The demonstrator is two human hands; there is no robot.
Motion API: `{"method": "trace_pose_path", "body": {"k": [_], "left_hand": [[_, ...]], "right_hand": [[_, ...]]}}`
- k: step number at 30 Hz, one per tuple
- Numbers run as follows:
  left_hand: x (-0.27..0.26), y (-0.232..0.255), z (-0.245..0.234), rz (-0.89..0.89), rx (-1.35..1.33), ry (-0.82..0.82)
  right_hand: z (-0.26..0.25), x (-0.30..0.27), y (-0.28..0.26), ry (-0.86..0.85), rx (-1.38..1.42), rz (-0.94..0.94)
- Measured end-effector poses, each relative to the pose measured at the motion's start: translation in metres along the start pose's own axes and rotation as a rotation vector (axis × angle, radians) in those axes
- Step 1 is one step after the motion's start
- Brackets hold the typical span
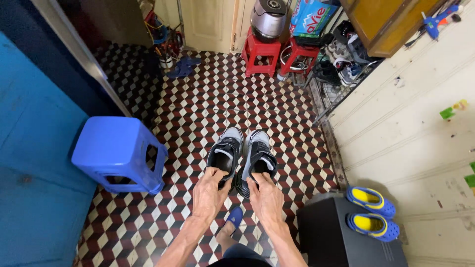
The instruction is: Organizing shoes by picking them up from a box, brushing them, and placing them into a shoe rack
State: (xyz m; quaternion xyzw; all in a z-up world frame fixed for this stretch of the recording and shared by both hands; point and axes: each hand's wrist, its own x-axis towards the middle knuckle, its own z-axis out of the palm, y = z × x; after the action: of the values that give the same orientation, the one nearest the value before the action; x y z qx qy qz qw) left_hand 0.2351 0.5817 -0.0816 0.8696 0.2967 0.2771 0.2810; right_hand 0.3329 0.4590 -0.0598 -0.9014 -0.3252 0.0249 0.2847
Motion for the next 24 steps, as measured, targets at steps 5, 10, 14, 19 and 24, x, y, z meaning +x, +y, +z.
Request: {"method": "trace_pose_path", "body": {"k": [5, 10, 14, 19, 24], "left_hand": [[0.069, -0.002, 0.022, 0.021, -0.026, -0.023], [0.125, -0.008, 0.052, -0.007, -0.042, -0.064], [0.160, -0.008, 0.063, 0.005, -0.040, -0.077], [0.201, -0.023, 0.088, 0.047, -0.062, -0.081], [0.253, -0.042, 0.110, 0.057, -0.111, -0.135]], "right_hand": [[0.002, 0.069, 0.007, -0.013, -0.014, 0.036], [0.007, 0.123, 0.017, 0.035, -0.004, 0.061], [0.012, 0.157, 0.024, 0.043, -0.002, 0.066], [0.023, 0.197, 0.029, 0.013, -0.051, 0.150], [0.042, 0.243, 0.031, 0.084, -0.105, 0.191]]}}
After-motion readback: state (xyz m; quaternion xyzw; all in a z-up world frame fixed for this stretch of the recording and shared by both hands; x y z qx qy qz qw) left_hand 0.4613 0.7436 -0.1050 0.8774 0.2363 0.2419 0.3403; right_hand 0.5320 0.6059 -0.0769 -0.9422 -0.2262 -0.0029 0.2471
